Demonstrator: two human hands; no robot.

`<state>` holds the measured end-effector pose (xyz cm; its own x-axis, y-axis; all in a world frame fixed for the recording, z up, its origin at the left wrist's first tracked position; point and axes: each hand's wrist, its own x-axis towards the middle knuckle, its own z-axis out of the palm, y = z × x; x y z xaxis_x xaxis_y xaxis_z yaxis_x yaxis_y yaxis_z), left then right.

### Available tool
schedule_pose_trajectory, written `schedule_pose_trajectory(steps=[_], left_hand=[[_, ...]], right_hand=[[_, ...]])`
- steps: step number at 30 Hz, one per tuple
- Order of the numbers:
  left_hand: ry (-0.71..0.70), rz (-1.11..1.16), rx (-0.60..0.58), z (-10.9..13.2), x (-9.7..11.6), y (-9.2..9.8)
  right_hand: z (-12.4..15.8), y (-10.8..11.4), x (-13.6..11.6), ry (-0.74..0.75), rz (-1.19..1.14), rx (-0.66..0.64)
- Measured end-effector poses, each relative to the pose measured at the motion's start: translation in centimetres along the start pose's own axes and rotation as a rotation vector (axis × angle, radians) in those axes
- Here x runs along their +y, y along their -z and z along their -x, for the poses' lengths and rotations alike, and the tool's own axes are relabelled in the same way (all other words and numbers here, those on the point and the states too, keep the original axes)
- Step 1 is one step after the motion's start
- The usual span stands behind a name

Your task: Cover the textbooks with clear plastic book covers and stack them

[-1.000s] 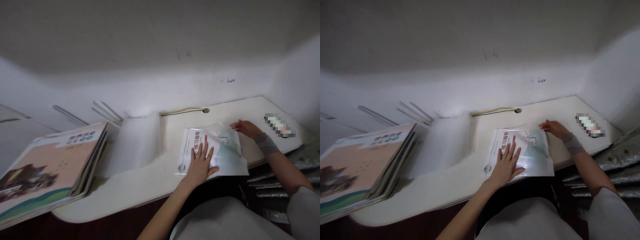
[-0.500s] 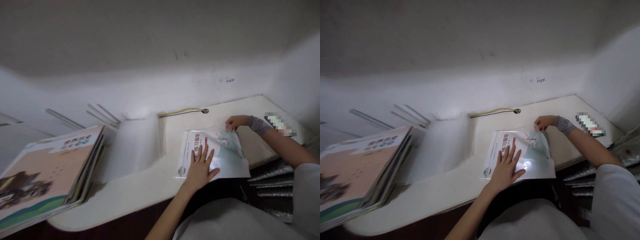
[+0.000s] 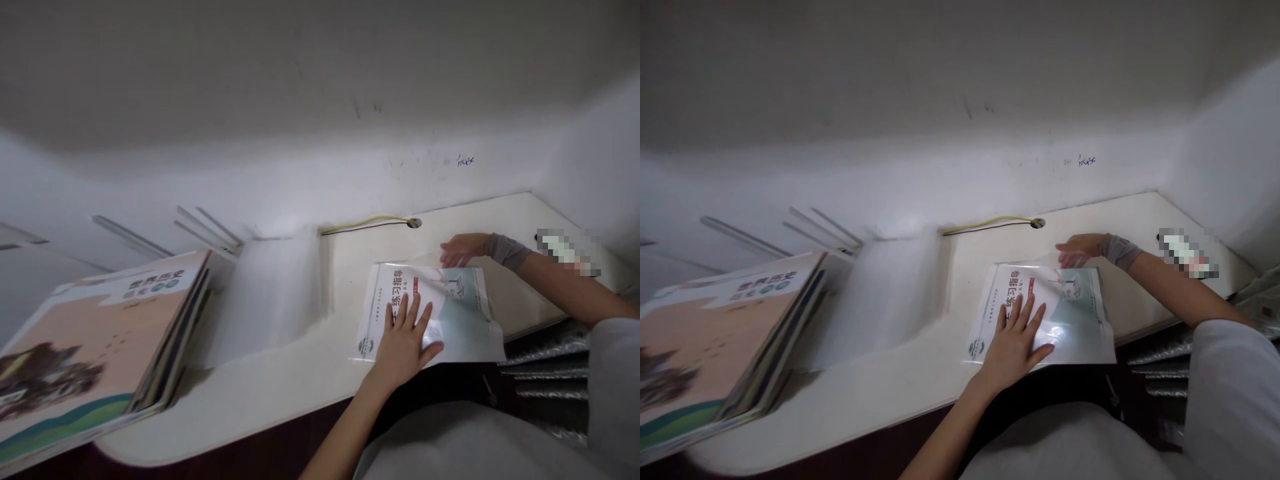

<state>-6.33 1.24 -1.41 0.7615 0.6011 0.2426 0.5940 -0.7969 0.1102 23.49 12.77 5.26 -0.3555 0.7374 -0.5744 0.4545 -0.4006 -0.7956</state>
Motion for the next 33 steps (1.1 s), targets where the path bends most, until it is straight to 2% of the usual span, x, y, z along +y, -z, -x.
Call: schedule_pose_trajectory(steps=[4, 9, 14, 17, 20, 25, 30, 33], left_hand=[[0.001, 0.001, -0.003, 0.0, 0.1, 0.1], [0.0, 0.021, -0.015, 0.0, 0.0, 0.1], [-0.001, 0.026, -0.025, 0.0, 0.0, 0.1], [0.0, 0.03, -0.013, 0.0, 0.0, 0.2], [0.0, 0.025, -0.015, 0.0, 0.0, 0.3], [0.008, 0.017, -0.036, 0.0, 0.1, 0.4], [0.002, 0.023, -0.025, 0.0, 0.0, 0.4], [0.004, 0.032, -0.013, 0.0, 0.0, 0.3]], right_hand=[[-0.1, 0.5, -0.7, 0.053, 0.101, -0.007], [0.2, 0.1, -0.5, 0.231, -0.095, -0.068], [0.7, 0.5, 0.1, 0.187, -0.173, -0.11], [1.4, 1.1, -0.2, 0.154, -0.035, -0.147], [1.9, 1.3, -1.2, 0.04, 0.196, -0.192], [1.8, 1.2, -2.9, -0.08, 0.468, -0.136], [1.3, 1.0, -3.2, -0.082, 0.664, -0.118], [1.1, 1.2, -3.0, -0.037, 0.652, -0.148]])
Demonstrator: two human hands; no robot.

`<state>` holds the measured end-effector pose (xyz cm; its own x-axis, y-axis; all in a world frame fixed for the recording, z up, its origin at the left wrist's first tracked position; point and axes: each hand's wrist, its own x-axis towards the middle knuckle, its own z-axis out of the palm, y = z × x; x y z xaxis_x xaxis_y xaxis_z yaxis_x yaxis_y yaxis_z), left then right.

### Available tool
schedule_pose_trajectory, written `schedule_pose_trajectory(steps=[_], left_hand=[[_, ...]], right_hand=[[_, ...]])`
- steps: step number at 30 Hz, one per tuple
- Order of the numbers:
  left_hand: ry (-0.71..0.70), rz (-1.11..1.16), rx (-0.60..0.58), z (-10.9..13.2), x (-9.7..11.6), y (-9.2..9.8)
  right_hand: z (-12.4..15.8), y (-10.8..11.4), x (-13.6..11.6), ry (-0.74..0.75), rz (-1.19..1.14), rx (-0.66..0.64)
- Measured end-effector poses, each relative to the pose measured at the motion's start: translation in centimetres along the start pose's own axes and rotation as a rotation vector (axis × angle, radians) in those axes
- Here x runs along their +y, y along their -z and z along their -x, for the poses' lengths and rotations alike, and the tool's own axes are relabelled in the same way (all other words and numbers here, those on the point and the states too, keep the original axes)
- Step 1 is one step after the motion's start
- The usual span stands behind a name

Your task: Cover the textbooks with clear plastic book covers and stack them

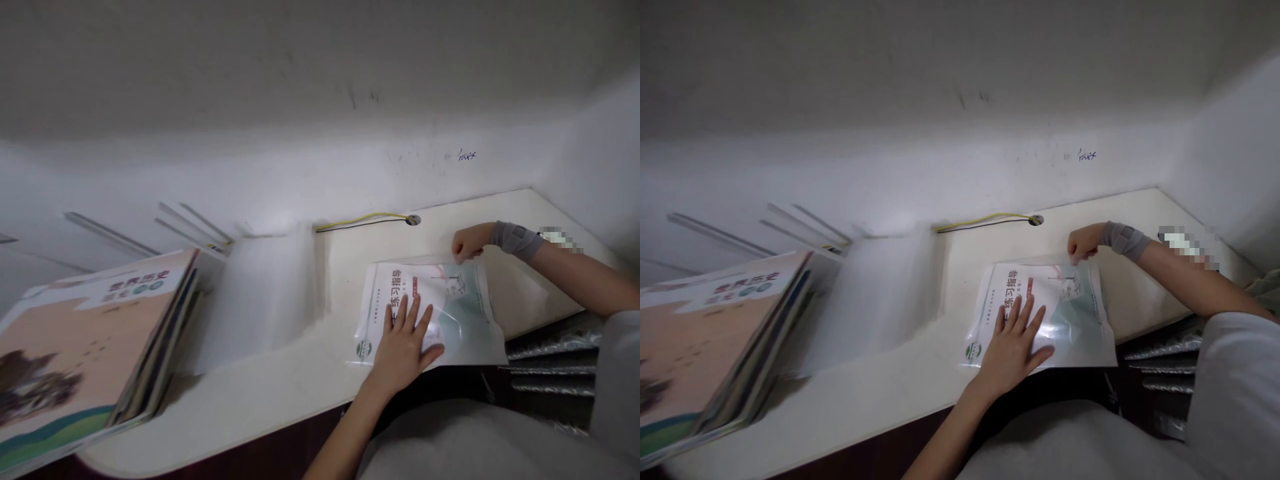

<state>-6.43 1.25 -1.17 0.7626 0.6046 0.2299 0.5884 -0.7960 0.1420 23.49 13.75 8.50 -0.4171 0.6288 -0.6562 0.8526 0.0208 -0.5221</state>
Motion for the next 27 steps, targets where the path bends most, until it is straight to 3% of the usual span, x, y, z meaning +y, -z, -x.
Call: schedule_pose_trajectory(steps=[10, 16, 27], left_hand=[[-0.006, 0.003, -0.001, 0.0, 0.0, -0.2], [-0.01, -0.004, -0.002, 0.1, 0.0, -0.1], [0.015, -0.117, 0.02, -0.1, 0.4, -0.5]], right_hand=[[0.7, 0.1, -0.1, 0.072, -0.072, -0.048], [0.2, -0.1, -0.1, -0.001, -0.084, -0.069], [-0.2, 1.2, 2.1, 0.099, -0.082, 0.135]])
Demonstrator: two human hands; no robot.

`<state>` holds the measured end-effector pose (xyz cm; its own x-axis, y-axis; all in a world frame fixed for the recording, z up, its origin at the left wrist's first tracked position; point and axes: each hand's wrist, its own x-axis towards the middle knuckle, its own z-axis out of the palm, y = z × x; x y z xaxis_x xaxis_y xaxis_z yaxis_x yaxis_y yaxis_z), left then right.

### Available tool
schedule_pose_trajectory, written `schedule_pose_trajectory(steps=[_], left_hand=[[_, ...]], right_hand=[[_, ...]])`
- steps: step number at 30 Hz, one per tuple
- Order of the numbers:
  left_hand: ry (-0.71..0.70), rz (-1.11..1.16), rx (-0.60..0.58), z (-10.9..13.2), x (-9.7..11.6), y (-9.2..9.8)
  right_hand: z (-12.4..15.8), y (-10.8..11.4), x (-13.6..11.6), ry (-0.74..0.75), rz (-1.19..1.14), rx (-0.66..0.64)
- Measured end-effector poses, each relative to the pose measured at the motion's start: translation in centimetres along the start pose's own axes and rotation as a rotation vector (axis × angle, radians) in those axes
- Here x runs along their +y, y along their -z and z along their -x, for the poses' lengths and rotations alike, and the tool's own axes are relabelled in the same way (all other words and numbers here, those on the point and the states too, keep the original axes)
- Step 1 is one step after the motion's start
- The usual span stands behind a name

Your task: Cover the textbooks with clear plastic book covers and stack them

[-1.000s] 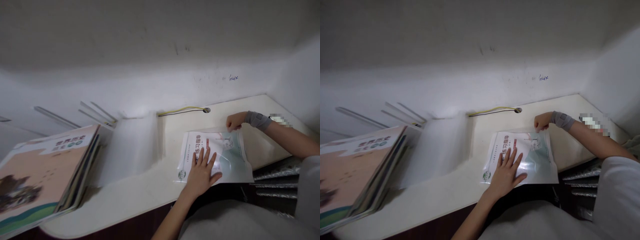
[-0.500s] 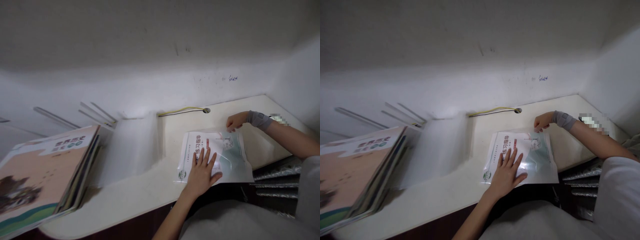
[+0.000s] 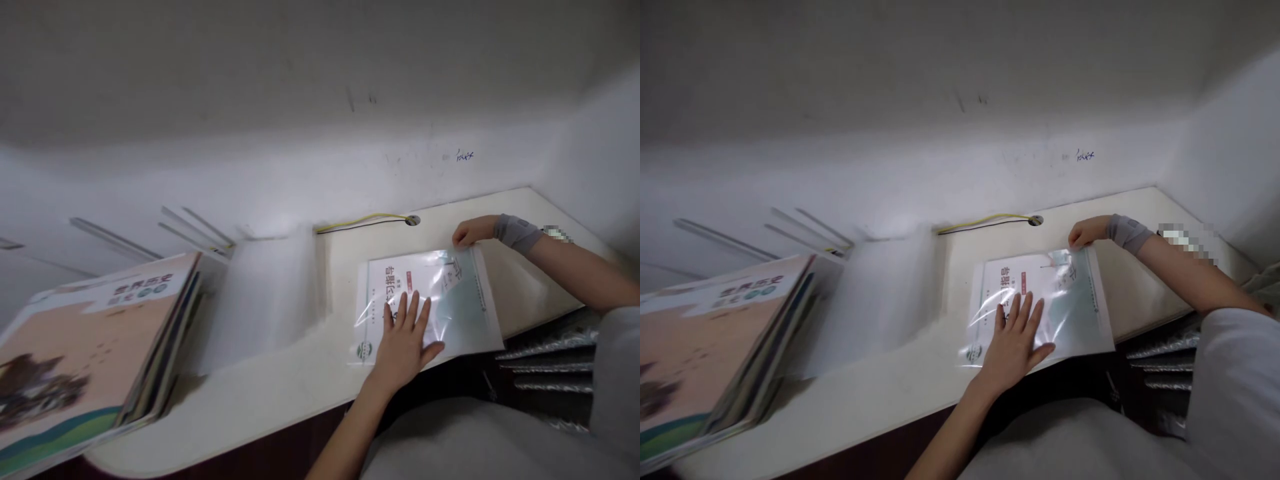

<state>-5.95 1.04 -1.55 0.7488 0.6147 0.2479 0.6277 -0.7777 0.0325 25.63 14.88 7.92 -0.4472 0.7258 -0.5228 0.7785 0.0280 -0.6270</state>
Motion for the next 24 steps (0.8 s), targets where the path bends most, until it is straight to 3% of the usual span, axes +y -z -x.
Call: schedule_pose_trajectory(steps=[3, 6, 9, 13, 15, 18, 24], left_hand=[[0.015, -0.03, 0.033, 0.2, 0.0, 0.2], [0.107, -0.028, 0.081, 0.1, -1.8, 1.4], [0.289, 0.021, 0.051, -0.9, -5.6, 3.2], [0.597, 0.114, -0.214, -3.6, -11.0, 4.3], [0.667, 0.187, -0.248, -5.2, -12.7, 3.9], [0.687, 0.267, -0.187, -7.1, -14.2, 2.7], [0.741, 0.366, -0.036, -8.4, -15.2, 1.1]], right_hand=[[0.7, -0.3, 0.8, -0.114, -0.041, 0.317], [2.0, -1.3, 1.8, -0.178, -0.065, 0.581], [3.4, -3.1, 2.8, -0.293, -0.11, 0.507], [4.3, -6.2, 3.8, -0.391, -0.229, 0.374], [4.0, -7.7, 3.9, -0.299, -0.242, 0.484], [3.3, -9.1, 4.0, -0.155, -0.197, 0.727], [1.8, -10.0, 4.1, -0.13, -0.105, 0.957]])
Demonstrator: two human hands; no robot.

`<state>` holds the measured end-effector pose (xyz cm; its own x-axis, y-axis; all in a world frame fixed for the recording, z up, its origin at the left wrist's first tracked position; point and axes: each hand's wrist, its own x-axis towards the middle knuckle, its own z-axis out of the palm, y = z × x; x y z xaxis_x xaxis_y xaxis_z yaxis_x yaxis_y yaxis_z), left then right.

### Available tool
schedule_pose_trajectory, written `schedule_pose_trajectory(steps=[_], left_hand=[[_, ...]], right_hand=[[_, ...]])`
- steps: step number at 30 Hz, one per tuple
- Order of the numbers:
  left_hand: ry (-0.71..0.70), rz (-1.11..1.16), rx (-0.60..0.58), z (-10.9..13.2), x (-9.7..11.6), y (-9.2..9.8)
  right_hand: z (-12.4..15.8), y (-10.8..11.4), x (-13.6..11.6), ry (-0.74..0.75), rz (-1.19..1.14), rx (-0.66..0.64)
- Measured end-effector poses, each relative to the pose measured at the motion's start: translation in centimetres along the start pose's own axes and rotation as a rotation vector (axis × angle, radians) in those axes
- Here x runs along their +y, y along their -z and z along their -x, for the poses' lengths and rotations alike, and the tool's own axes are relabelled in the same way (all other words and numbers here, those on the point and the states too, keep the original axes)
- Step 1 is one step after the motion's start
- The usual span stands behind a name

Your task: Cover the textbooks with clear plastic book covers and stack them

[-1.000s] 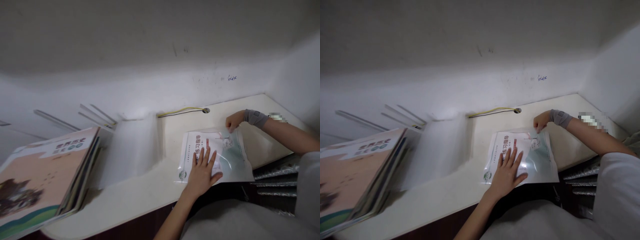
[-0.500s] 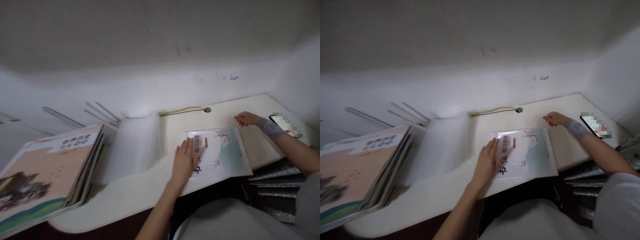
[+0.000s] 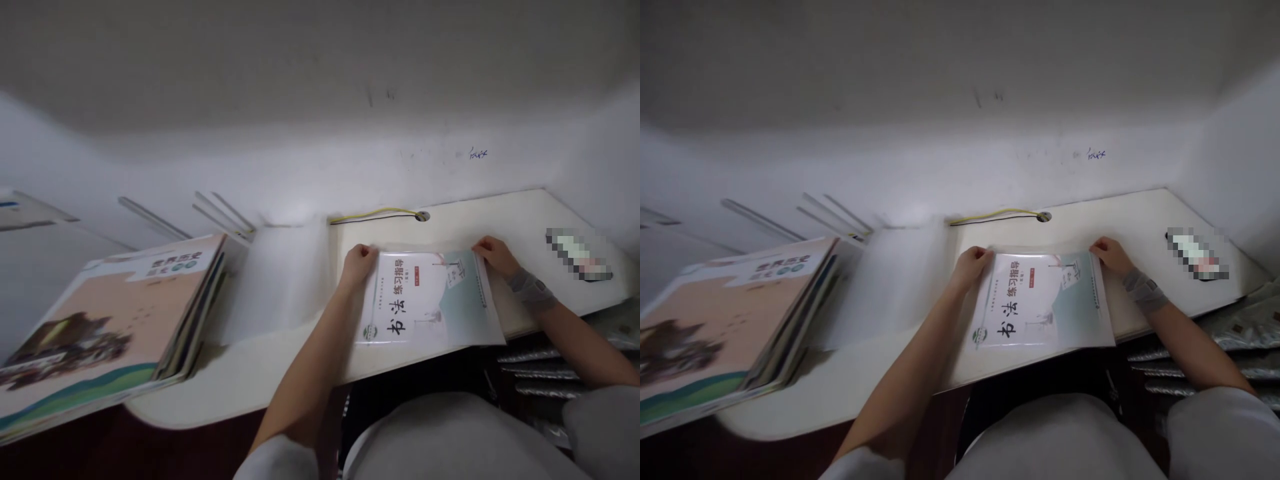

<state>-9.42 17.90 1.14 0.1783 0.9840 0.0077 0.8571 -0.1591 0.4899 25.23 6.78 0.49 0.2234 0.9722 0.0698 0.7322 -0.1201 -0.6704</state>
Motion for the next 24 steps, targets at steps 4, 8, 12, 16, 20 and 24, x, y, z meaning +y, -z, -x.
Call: schedule_pose_trajectory(steps=[4, 8, 12, 16, 20, 24], left_hand=[[-0.006, -0.01, 0.055, -0.4, 0.2, -0.6], [-0.019, -0.123, 0.091, -0.3, 0.8, -1.4], [-0.055, -0.255, 0.122, 0.3, 1.1, -2.4], [-0.043, -0.335, 0.129, 0.8, 0.6, -2.6], [-0.006, -0.369, 0.126, 1.0, -0.3, -1.2], [-0.018, -0.38, 0.125, 2.3, 0.2, 0.5]], right_hand=[[0.2, -1.4, -0.2, 0.021, 0.131, 0.139], [0.9, -2.8, -1.0, 0.075, 0.563, 0.159], [0.7, -3.4, -1.6, 0.089, 0.783, 0.115], [-0.9, -4.1, -2.1, 0.112, 0.774, 0.088], [-2.9, -5.2, -2.6, 0.154, 0.745, 0.081], [-3.5, -5.7, -2.6, 0.194, 0.709, 0.095]])
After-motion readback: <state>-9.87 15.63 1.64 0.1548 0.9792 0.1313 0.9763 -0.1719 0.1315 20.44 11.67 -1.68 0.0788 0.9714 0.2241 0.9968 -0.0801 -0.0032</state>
